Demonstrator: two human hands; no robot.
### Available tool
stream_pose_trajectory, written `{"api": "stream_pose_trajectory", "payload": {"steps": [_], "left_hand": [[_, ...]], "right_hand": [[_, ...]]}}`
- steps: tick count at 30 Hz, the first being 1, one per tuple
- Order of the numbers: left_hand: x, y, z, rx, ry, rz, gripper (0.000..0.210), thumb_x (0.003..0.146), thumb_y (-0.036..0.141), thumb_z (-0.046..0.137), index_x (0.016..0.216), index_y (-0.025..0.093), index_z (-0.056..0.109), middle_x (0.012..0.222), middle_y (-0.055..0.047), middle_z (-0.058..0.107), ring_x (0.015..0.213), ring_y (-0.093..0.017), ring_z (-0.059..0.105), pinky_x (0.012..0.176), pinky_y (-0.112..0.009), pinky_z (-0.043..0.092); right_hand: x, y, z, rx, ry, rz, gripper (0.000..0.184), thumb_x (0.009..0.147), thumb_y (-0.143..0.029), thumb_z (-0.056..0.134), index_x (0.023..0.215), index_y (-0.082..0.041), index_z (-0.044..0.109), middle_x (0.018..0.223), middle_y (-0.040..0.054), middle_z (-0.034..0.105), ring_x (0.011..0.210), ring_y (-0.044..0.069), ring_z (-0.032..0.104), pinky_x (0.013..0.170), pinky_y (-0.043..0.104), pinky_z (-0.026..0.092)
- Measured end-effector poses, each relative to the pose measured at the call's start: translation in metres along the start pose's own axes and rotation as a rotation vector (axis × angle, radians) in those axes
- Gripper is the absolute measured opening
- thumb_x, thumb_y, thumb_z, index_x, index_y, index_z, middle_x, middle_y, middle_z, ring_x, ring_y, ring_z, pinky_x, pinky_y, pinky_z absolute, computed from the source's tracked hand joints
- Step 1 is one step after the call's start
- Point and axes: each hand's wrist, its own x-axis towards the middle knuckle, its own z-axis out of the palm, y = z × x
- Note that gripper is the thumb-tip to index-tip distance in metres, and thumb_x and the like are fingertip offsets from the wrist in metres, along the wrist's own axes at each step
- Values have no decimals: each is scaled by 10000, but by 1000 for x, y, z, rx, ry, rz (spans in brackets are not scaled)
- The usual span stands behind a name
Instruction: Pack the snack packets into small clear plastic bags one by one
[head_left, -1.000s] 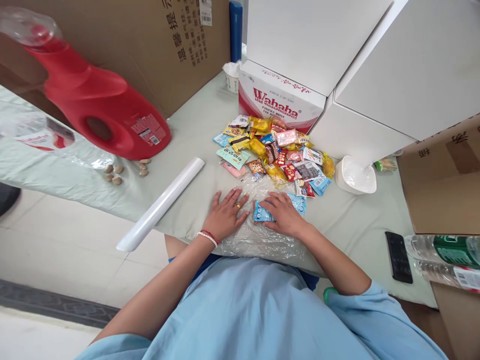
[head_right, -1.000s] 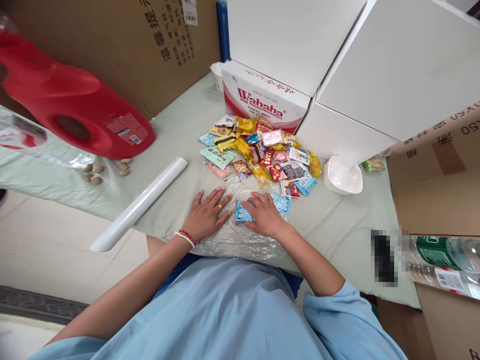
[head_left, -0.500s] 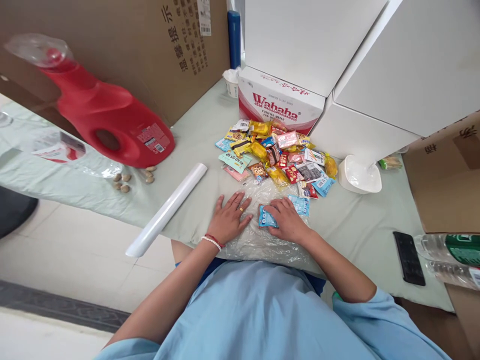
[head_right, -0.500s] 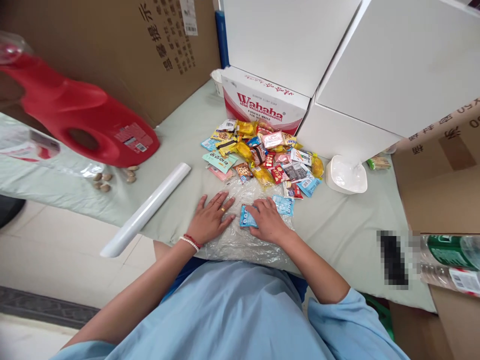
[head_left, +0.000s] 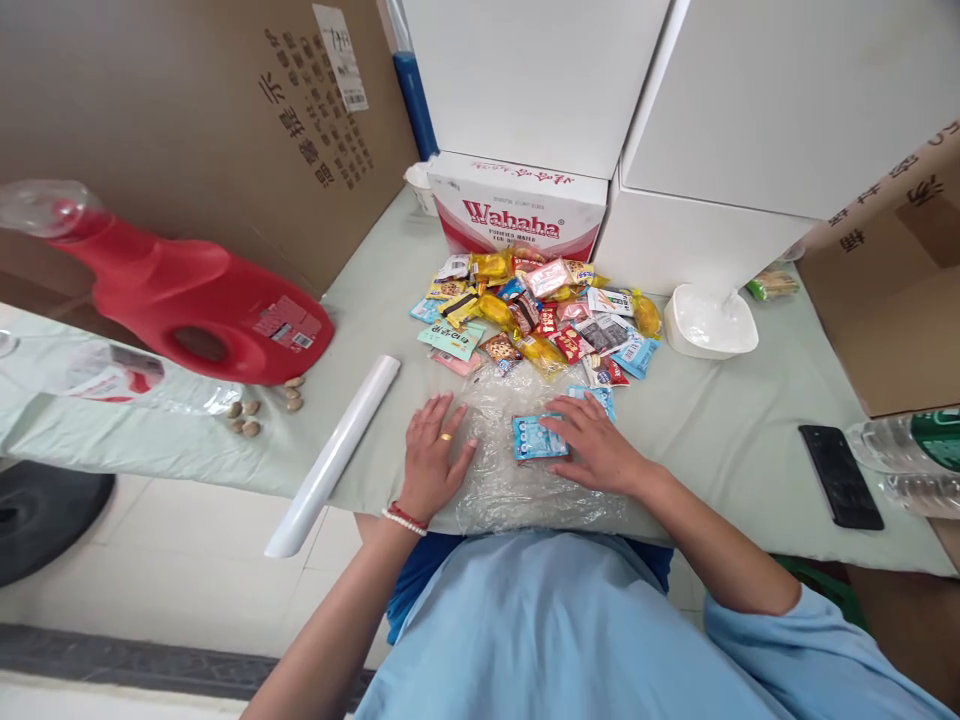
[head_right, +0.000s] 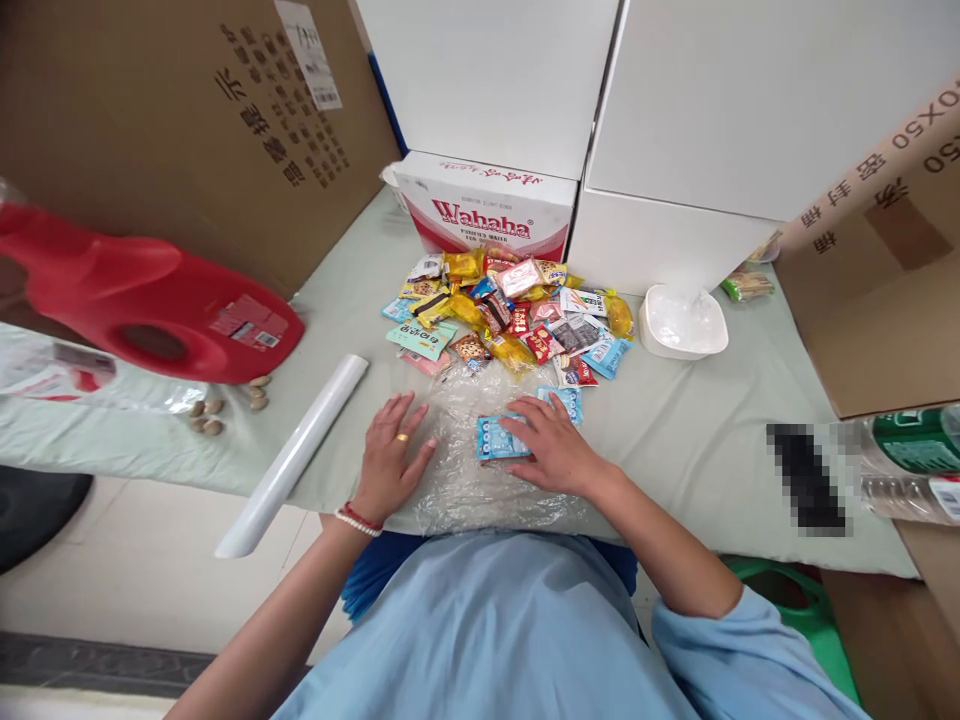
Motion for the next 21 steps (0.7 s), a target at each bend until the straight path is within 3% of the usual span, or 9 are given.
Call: {"api": "stream_pose_trajectory", "payload": {"steps": [2, 4, 6, 8, 11, 14, 17, 21], "left_hand": [[-10, 5, -17, -45, -5, 124, 522, 973, 282, 549, 1491, 276, 484, 1582, -143, 503, 1560, -320, 336, 1259, -621, 291], [-24, 10, -31, -158, -169, 315, 576, 941, 207, 541, 1507, 274, 461, 1566, -138, 526, 1545, -293, 372, 1256, -579, 337], [-40, 12, -35, -223, -371, 460, 541, 931, 201, 545, 1468, 254, 506, 1586, -148, 506, 1539, -289, 385, 1242, -554, 378], [-55, 9, -32, -215, -478, 494, 392, 951, 210, 546, 1335, 252, 613, 1579, -141, 519, 1534, -295, 398, 1238, -563, 381], [-64, 3, -22, -249, -500, 366, 207, 1000, 214, 513, 1090, 246, 697, 1473, -113, 632, 1477, -266, 485, 1246, -556, 370], [-54, 1, -19, -400, -515, 140, 206, 1033, 272, 485, 1012, 242, 688, 1332, -97, 722, 1349, -232, 614, 1210, -501, 429], [-32, 3, -26, -546, -519, -59, 224, 1035, 362, 486, 1026, 242, 674, 1209, -86, 764, 1195, -226, 700, 1058, -412, 551], [-2, 6, -38, -568, -527, -158, 295, 1013, 467, 500, 999, 241, 688, 1026, -55, 779, 949, -213, 737, 866, -330, 577]], "right_hand": [[-26, -2, -12, 101, 8, -24, 397, 993, -345, 607, 1368, -216, 606, 1387, 162, 602, 1345, 298, 510, 1172, 570, 368], [-55, -3, -17, 199, -84, -40, 354, 975, -270, 612, 1327, -238, 629, 1301, 142, 639, 1255, 272, 567, 1090, 499, 472], [-84, -2, -14, 243, -181, -28, 432, 916, -245, 692, 1342, -247, 625, 1337, 145, 627, 1289, 287, 552, 1081, 498, 493], [-104, 1, -2, 247, -188, 3, 402, 900, -230, 721, 1296, -245, 654, 1389, 150, 607, 1350, 301, 519, 1104, 515, 485], [-114, 7, 16, 274, -91, 34, 129, 991, -216, 606, 1055, -230, 717, 1331, 133, 651, 1294, 273, 565, 1083, 498, 496], [-104, 12, 18, 333, -50, 50, 231, 1062, -267, 487, 965, -214, 689, 1108, 114, 712, 1097, 232, 630, 997, 450, 521], [-85, 17, 1, 361, -74, 85, 333, 1102, -341, 374, 960, -203, 642, 920, 83, 680, 927, 206, 611, 877, 381, 525], [-62, 26, -22, 395, -58, 177, 380, 1093, -446, 368, 926, -202, 607, 908, 66, 658, 856, 189, 598, 790, 319, 500]]}}
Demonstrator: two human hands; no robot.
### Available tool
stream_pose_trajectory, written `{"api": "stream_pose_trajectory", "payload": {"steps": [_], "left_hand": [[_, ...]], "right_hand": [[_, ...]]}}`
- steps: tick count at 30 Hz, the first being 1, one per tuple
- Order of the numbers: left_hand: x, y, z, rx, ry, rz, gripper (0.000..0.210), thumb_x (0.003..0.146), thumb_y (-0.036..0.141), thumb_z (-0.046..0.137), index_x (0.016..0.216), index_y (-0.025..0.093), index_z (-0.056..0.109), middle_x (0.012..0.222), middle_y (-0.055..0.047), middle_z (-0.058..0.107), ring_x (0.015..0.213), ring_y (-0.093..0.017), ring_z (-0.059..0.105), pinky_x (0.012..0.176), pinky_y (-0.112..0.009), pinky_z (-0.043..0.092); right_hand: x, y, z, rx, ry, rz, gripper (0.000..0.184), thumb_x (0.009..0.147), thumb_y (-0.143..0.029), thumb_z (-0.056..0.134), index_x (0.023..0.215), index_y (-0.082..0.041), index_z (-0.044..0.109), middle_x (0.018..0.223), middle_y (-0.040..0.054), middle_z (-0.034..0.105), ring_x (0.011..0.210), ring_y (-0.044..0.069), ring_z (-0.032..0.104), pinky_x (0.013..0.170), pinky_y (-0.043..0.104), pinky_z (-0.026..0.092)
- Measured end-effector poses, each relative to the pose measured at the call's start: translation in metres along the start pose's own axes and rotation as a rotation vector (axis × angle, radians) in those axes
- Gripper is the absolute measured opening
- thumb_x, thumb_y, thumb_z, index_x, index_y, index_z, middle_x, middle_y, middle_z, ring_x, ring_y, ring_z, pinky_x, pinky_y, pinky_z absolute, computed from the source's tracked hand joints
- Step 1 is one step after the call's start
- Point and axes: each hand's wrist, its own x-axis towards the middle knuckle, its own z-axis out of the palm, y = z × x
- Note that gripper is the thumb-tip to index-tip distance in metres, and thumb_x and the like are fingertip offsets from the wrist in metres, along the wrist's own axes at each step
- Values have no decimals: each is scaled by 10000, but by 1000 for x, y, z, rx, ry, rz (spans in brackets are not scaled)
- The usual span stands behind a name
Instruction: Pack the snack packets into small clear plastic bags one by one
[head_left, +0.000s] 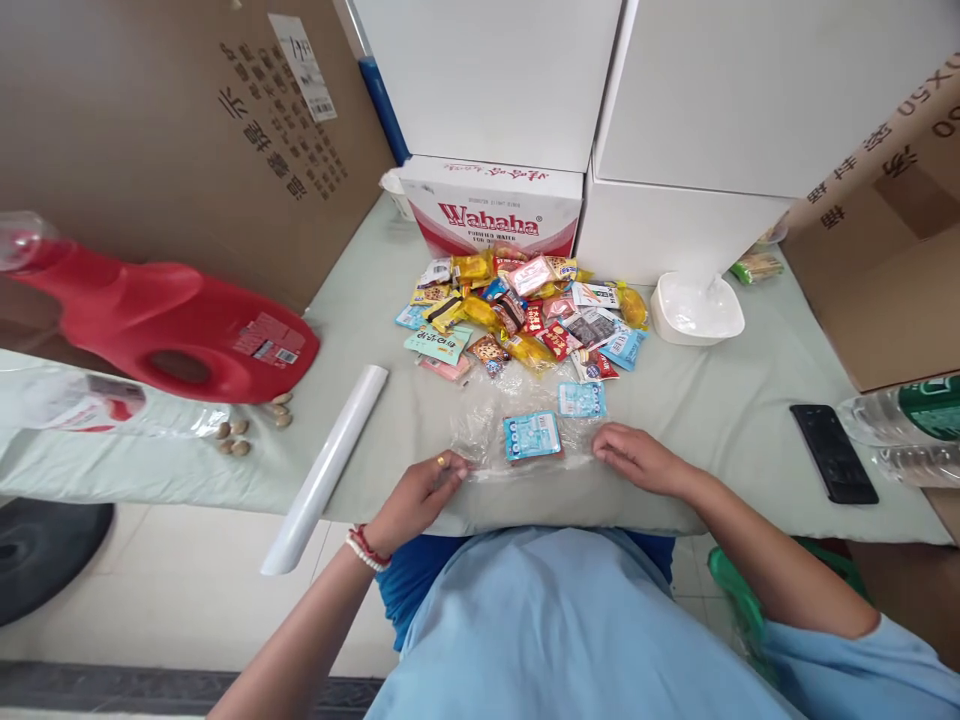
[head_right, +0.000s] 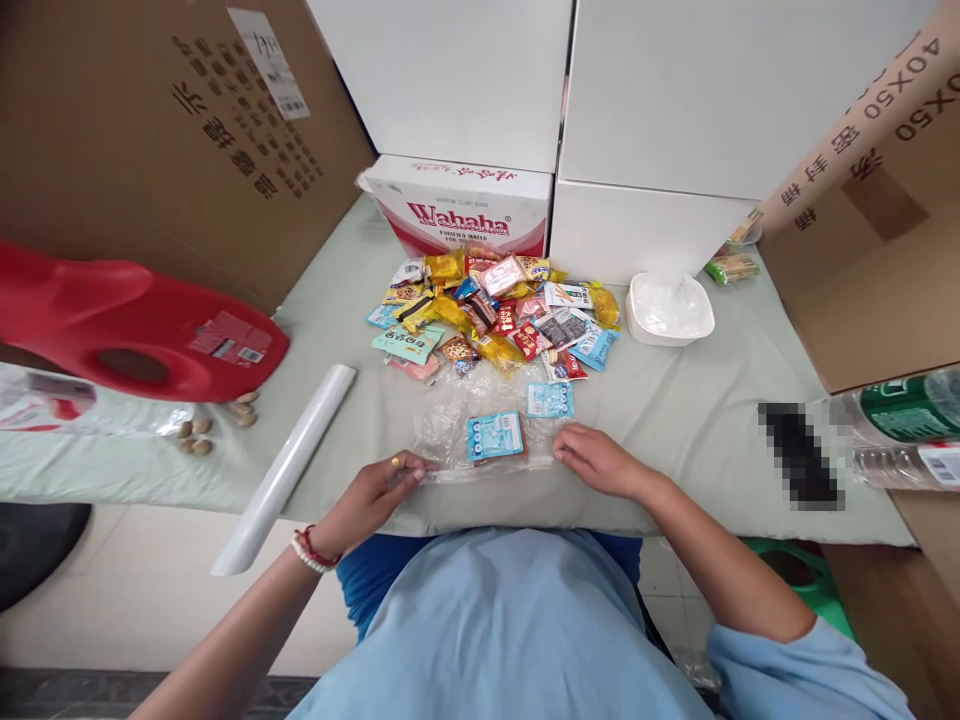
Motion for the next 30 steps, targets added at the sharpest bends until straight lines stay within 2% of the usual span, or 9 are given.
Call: {"api": "stream_pose_trajectory", "payload": {"steps": [6, 9, 11, 14, 16, 18, 20, 23, 30], "left_hand": [[45, -3, -4, 115, 244, -42, 295, 933, 490, 537, 866, 229, 657, 810, -13, 715, 753, -182, 669, 742, -298, 541], [67, -15, 1, 181, 362, -86, 224, 877, 422, 551, 827, 223, 643, 811, -33, 678, 727, -200, 638, 718, -336, 541], [72, -17, 0, 224, 486, -119, 196, 869, 377, 547, 877, 211, 650, 924, -84, 663, 865, -252, 642, 844, -420, 542], [59, -3, -3, 340, 775, -133, 218, 927, 327, 510, 1002, 191, 664, 1076, -145, 615, 1100, -327, 579, 1027, -541, 450], [46, 15, 0, 462, 932, -54, 213, 968, 295, 495, 1032, 197, 673, 1064, -138, 610, 1099, -323, 568, 1004, -529, 448], [36, 35, 14, 560, 862, 97, 220, 992, 266, 489, 1065, 210, 689, 998, -116, 626, 994, -287, 584, 898, -466, 477], [34, 50, 35, 623, 587, 193, 273, 1015, 266, 465, 1137, 235, 707, 887, -90, 626, 862, -256, 574, 778, -415, 468], [46, 54, 65, 691, 323, 120, 347, 1037, 286, 427, 1243, 264, 705, 835, -85, 626, 827, -252, 572, 706, -389, 443], [62, 37, 79, 677, 190, 24, 386, 1031, 282, 426, 1324, 268, 678, 901, -97, 695, 883, -260, 603, 711, -371, 454]], "right_hand": [[32, 18, -7, 64, 149, 209, 337, 1024, -474, 459, 913, -197, 615, 766, -6, 624, 691, 155, 544, 652, 253, 418], [44, 24, -6, -135, 158, 406, 237, 993, -347, 479, 913, -198, 645, 770, 8, 656, 696, 172, 567, 652, 262, 408], [49, 22, -9, -355, 154, 511, 192, 972, -275, 503, 916, -202, 672, 867, 53, 704, 787, 211, 606, 673, 285, 418], [61, 9, -18, -585, 239, 490, 225, 1002, -275, 490, 990, -205, 703, 1050, 120, 713, 987, 287, 609, 752, 342, 460], [75, -1, -21, -627, 303, 388, 267, 1030, -300, 471, 1098, -193, 706, 1133, 141, 689, 1082, 311, 579, 872, 387, 477], [97, -8, -20, -625, 310, 276, 319, 1034, -321, 492, 1249, -169, 673, 1237, 158, 654, 1160, 322, 545, 998, 423, 451], [123, -11, -13, -615, 266, 230, 443, 1017, -365, 551, 1398, -141, 595, 1338, 187, 614, 1234, 347, 511, 1064, 460, 421], [159, -11, -1, -600, 167, 292, 610, 949, -404, 672, 1468, -111, 541, 1350, 230, 629, 1266, 402, 511, 1050, 506, 418], [171, -14, -14, -458, 54, 235, 247, 970, -223, 595, 1161, -173, 743, 961, 64, 774, 887, 223, 691, 813, 300, 475]]}}
